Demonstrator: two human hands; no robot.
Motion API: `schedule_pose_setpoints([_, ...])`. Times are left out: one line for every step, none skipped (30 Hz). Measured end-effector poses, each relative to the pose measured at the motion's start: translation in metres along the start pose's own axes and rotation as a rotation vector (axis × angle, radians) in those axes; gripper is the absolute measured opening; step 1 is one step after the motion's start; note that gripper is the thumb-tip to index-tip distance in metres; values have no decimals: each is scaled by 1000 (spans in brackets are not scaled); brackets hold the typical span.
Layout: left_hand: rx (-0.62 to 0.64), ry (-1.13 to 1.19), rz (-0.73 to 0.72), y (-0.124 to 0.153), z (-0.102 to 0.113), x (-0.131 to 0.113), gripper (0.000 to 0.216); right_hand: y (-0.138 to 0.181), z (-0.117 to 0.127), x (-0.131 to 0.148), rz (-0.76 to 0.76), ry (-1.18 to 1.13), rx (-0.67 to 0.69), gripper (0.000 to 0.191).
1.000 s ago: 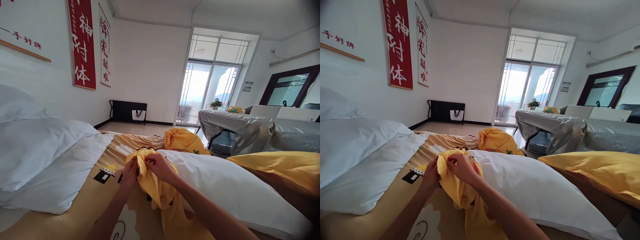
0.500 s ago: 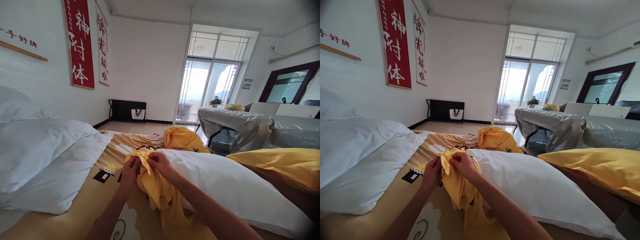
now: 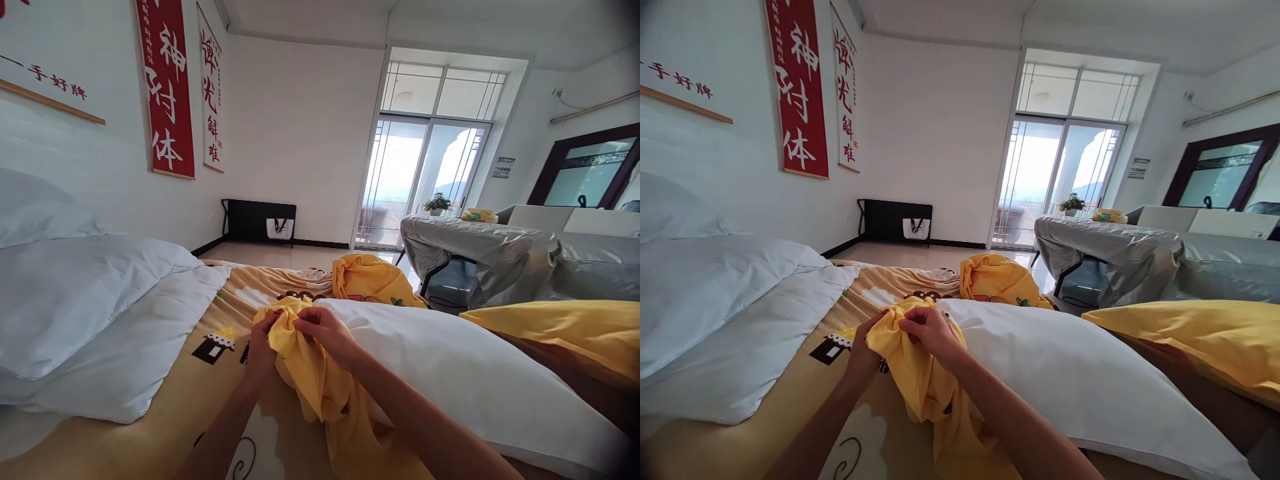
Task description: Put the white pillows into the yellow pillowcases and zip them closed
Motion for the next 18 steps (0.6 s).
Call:
schedule_pose_setpoints([10,10,51,-1,0,0,28,0,0,1,7,-8,-20,35])
schedule_pose_setpoints([18,19,91,-2,1,0,30,-1,0,1,13,-11,-41,35])
schedule_pose_setpoints([23,24,117,-3,1,0,33,-1,1,1,17,-10,-64,35])
schedule_pose_setpoints([26,26,131,-3,1,0,35,-2,1,2,17,-6,-92,35])
schedule_pose_setpoints([32,20,134,-3,1,0,37,-2,2,2,18,0,-127,35])
schedule_pose_setpoints([42,7,128,-2,1,-1,40,-3,3,2,21,7,-166,35])
schedule_pose_setpoints([56,-13,117,0,0,-2,42,-3,4,2,26,15,-202,35])
schedule_pose_setpoints([70,-39,100,2,-1,-4,43,-3,4,2,34,20,-230,35])
schedule_pose_setpoints([90,-61,79,4,-2,-6,45,-3,5,2,45,24,-247,35])
schedule_pose_setpoints([118,-71,64,7,-4,-8,46,-3,5,2,56,27,-254,35])
schedule_pose_setpoints([149,-66,62,10,-6,-11,49,-2,5,2,67,27,-258,35])
schedule_pose_setpoints([176,-54,68,12,-7,-13,54,-2,5,1,76,25,-261,35])
schedule_pose_setpoints([188,-43,76,14,-9,-14,59,-1,5,1,81,25,-262,34])
schedule_pose_setpoints([174,-39,79,15,-11,-14,59,-1,4,1,80,27,-257,33])
schedule_pose_setpoints([126,-45,72,15,-11,-13,55,0,3,1,73,28,-243,32])
schedule_pose_setpoints([54,-57,56,15,-11,-12,48,1,2,1,62,26,-222,30])
schedule_pose_setpoints([-28,-65,35,14,-10,-10,40,3,0,1,50,24,-195,27])
schedule_pose_setpoints([-100,-64,19,12,-9,-7,34,4,-1,2,40,27,-163,25])
Point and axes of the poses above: each hand's wrist, its own y-axis away from the middle knuckle, its own z-axis out of the back of the hand, x = y × z, the point moved 1 cm from there along -y, towards the middle knuckle, and after that the axes turned 10 degrees about -x, right-handed, at the moved point
